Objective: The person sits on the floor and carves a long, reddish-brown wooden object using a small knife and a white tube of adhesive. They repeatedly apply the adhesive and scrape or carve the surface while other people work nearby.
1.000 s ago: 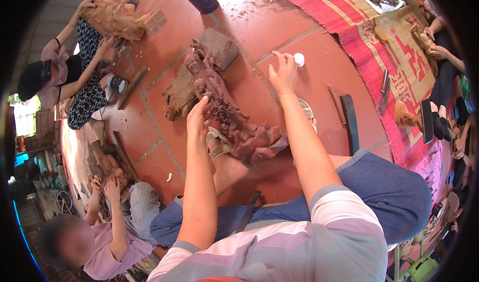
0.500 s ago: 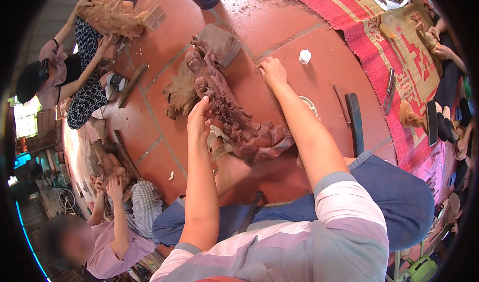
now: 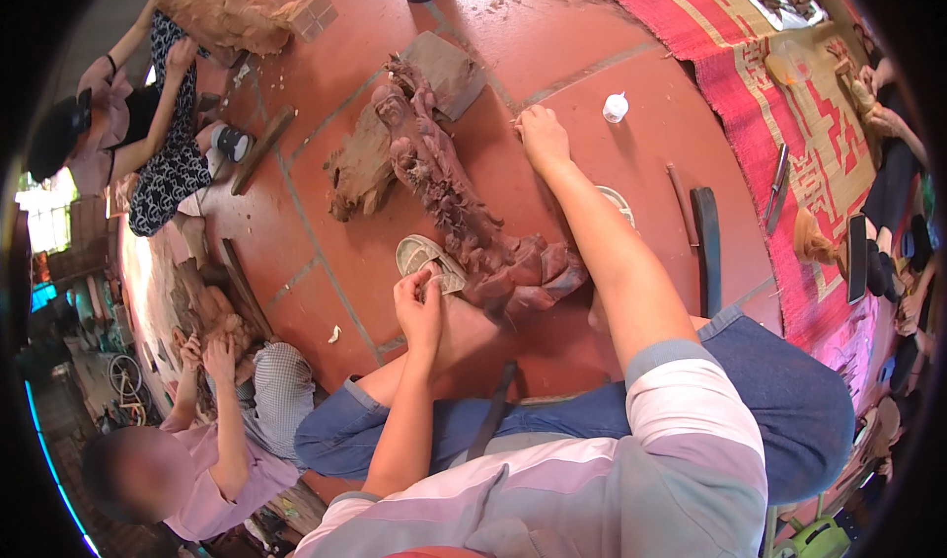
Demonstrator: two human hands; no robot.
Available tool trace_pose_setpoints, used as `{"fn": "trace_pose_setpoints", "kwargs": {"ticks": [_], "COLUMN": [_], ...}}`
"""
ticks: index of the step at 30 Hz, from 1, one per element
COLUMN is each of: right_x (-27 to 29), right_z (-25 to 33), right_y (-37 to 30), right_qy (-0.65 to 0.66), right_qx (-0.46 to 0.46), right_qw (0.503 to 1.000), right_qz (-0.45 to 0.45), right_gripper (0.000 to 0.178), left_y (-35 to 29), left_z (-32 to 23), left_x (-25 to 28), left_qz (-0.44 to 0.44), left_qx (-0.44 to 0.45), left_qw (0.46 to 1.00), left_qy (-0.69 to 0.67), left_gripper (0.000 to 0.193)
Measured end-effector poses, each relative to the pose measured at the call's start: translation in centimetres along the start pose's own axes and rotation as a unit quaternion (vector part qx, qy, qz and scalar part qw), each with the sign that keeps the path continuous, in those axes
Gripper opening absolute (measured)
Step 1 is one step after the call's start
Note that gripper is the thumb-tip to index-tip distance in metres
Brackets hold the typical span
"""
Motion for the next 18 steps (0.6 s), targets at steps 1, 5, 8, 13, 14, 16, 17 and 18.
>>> {"fn": "trace_pose_setpoints", "kwargs": {"ticks": [1,5,8,13,14,16,17,18], "right_x": [0.5,1.6,2.0,2.7,2.6,2.1,2.0,1.9], "right_z": [0.0,-1.3,-1.4,0.1,0.2,-0.3,-0.5,-1.2], "right_y": [-0.3,-0.8,-0.9,-1.0,-1.1,-1.5,-1.6,-1.5], "right_qy": [0.009,0.023,0.012,-0.020,-0.034,-0.029,-0.025,-0.018], "right_qx": [-0.017,-0.062,-0.050,-0.012,0.003,-0.028,-0.043,-0.075], "right_qw": [1.000,0.998,0.999,1.000,0.999,0.999,0.998,0.997], "right_qz": [0.004,-0.012,0.013,0.018,0.011,0.020,0.025,0.032], "right_gripper": [0.011,0.014,0.015,0.016,0.017,0.016,0.016,0.015], "left_y": [-0.4,-0.6,-0.3,-0.3,-0.2,-0.1,-0.1,-0.1], "left_z": [-0.2,-2.4,-2.4,-2.2,-2.1,-2.1,-2.1,-2.2], "left_x": [0.1,0.4,0.4,0.3,0.2,0.1,0.1,0.1], "left_qz": [-0.008,-0.030,-0.018,-0.005,0.000,0.001,0.001,-0.005], "left_qx": [0.006,0.015,0.041,0.055,0.056,0.054,0.053,0.048], "left_qw": [1.000,0.997,0.996,0.995,0.995,0.995,0.995,0.995], "left_qy": [-0.001,0.064,0.079,0.082,0.080,0.080,0.081,0.082], "left_gripper": [0.028,0.034,0.038,0.039,0.039,0.039,0.039,0.039]}}
Point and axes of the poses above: each hand's wrist, its own y-axis towards the middle knuckle, its own x-axis out of the back of the hand, z = x × y, the point moved 10 cm from there along y, towards the middle knuckle, and after that the axes turned 11 degrees about z, right-handed, at the moved point
